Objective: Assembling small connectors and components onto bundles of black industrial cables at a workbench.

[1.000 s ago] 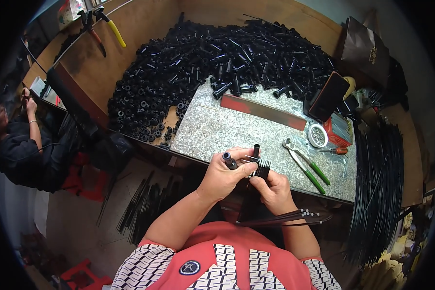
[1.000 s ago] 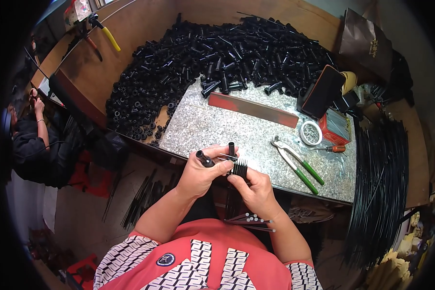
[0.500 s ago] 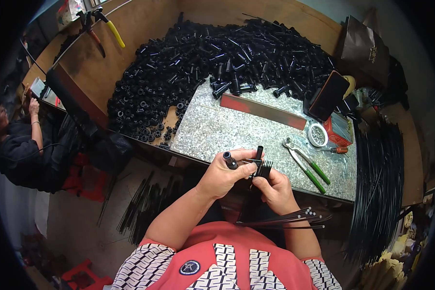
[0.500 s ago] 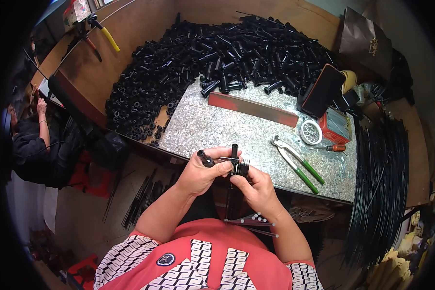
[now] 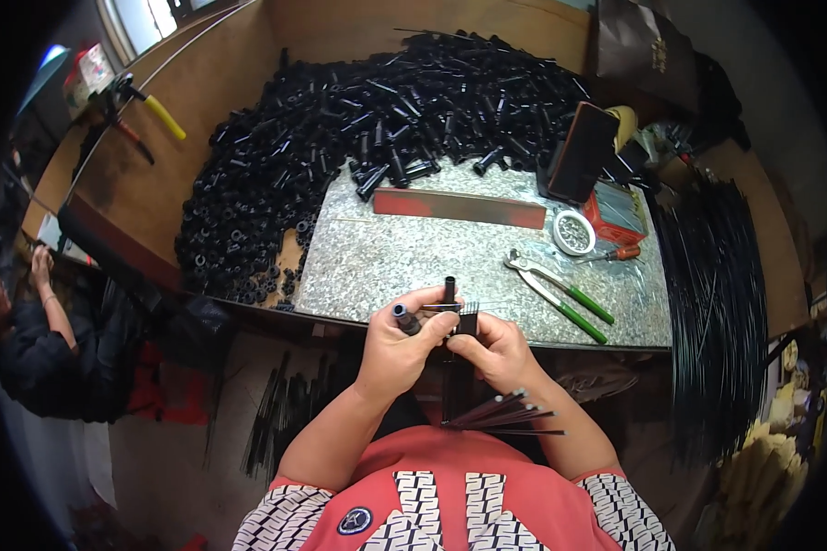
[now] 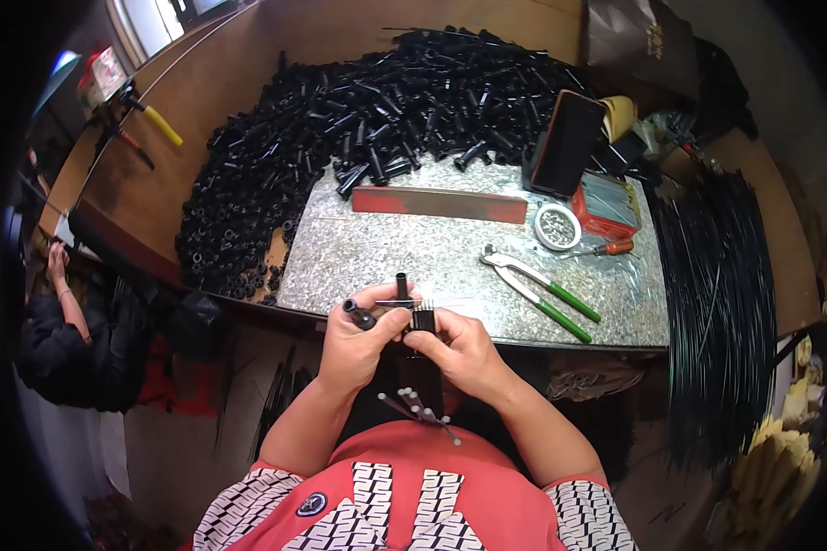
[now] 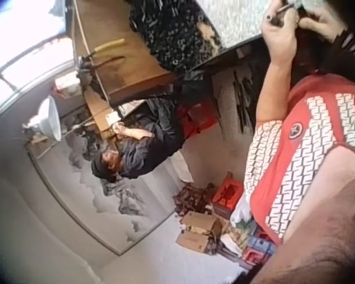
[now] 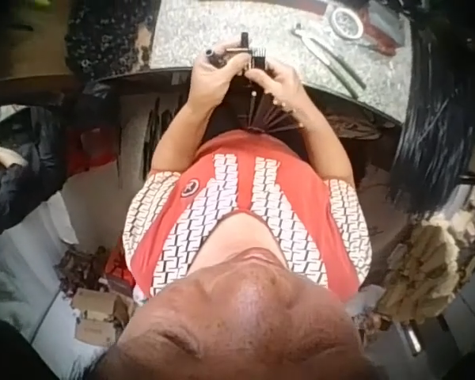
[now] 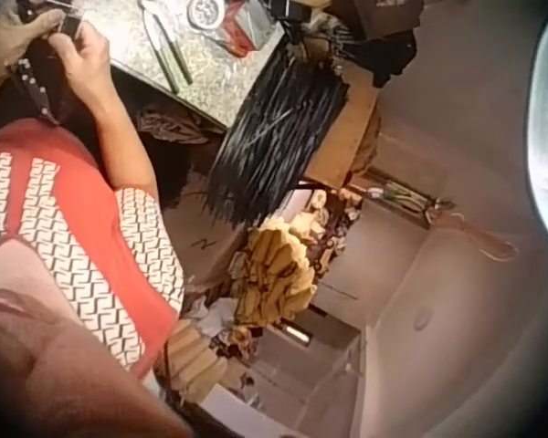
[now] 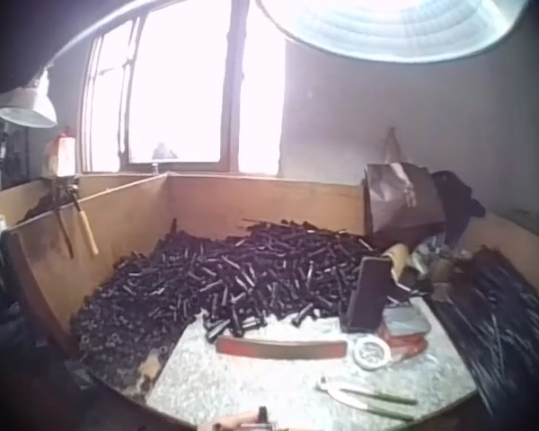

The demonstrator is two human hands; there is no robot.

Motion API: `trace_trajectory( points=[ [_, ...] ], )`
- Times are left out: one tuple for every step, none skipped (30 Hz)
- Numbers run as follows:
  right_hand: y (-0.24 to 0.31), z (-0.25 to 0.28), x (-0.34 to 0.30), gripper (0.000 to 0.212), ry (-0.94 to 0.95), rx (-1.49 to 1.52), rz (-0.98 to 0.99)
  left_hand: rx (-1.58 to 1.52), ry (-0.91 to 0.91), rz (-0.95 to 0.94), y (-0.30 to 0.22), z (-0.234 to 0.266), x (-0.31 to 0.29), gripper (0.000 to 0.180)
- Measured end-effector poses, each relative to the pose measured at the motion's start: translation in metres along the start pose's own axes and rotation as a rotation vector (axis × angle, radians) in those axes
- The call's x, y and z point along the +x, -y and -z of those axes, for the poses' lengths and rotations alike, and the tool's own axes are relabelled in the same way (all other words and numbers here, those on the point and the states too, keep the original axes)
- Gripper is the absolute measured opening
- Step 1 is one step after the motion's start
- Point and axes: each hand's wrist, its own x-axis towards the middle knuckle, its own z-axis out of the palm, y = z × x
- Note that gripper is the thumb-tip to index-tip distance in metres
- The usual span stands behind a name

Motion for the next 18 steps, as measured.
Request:
trace_trajectory(
  points=[
    [0.000, 0.000, 0.001, 0.016, 0.017, 0.022, -0.010, -0.013, 0.004, 0.005, 0.001, 0.001, 0.000, 0.028],
    [-0.001, 0.002, 0.001, 0.015, 0.034, 0.045, -0.018, -0.026, 0.010, 0.010, 0.001, 0.002, 0.001, 0.027],
    [-0.004, 0.005, 0.002, 0.015, 0.062, 0.042, -0.015, -0.053, 0.015, 0.026, 0.002, 0.003, 0.002, 0.027],
    [-0.006, 0.007, 0.002, 0.015, 0.038, 0.056, -0.013, -0.088, 0.032, 0.030, 0.004, 0.006, 0.003, 0.028],
    [-0.007, 0.007, 0.004, 0.015, 0.095, 0.113, -0.046, -0.128, 0.053, 0.042, 0.006, 0.009, 0.004, 0.028],
    [-0.008, 0.008, 0.005, 0.016, 0.156, 0.171, -0.077, -0.168, 0.069, 0.054, 0.008, 0.011, 0.005, 0.029],
    [-0.010, 0.010, 0.006, 0.017, 0.200, 0.200, -0.036, -0.156, 0.085, 0.065, 0.010, 0.013, 0.005, 0.029],
    [-0.012, 0.011, 0.006, 0.017, 0.184, 0.214, -0.031, -0.209, 0.098, 0.067, 0.012, 0.016, 0.004, 0.030],
    [-0.013, 0.012, 0.006, 0.018, 0.204, 0.205, -0.035, -0.263, 0.108, 0.068, 0.014, 0.017, 0.003, 0.030],
    [-0.015, 0.013, 0.005, 0.018, 0.225, 0.196, -0.039, -0.253, 0.119, 0.076, 0.014, 0.016, 0.003, 0.030],
    [-0.015, 0.013, 0.005, 0.018, 0.214, 0.206, -0.034, -0.279, 0.111, 0.076, 0.014, 0.015, 0.003, 0.031],
    [-0.016, 0.012, 0.004, 0.019, 0.204, 0.215, -0.012, -0.305, 0.101, 0.076, 0.014, 0.014, 0.003, 0.031],
    [-0.017, 0.012, 0.004, 0.019, 0.195, 0.222, 0.010, -0.297, 0.109, 0.083, 0.015, 0.013, 0.003, 0.031],
    [-0.017, 0.013, 0.004, 0.019, 0.187, 0.230, 0.014, -0.304, 0.092, 0.085, 0.015, 0.012, 0.002, 0.031],
    [-0.017, 0.014, 0.004, 0.020, 0.189, 0.186, -0.030, -0.311, 0.071, 0.086, 0.015, 0.012, 0.002, 0.032],
    [-0.018, 0.015, 0.004, 0.022, 0.191, 0.142, -0.075, -0.304, 0.075, 0.091, 0.016, 0.013, 0.001, 0.032],
    [-0.015, 0.016, 0.004, 0.022, 0.186, 0.149, -0.072, -0.297, 0.075, 0.084, 0.016, 0.014, 0.001, 0.033],
    [-0.011, 0.016, 0.004, 0.022, 0.214, 0.200, -0.089, -0.292, 0.072, 0.076, 0.015, 0.015, 0.000, 0.033]
  ],
)
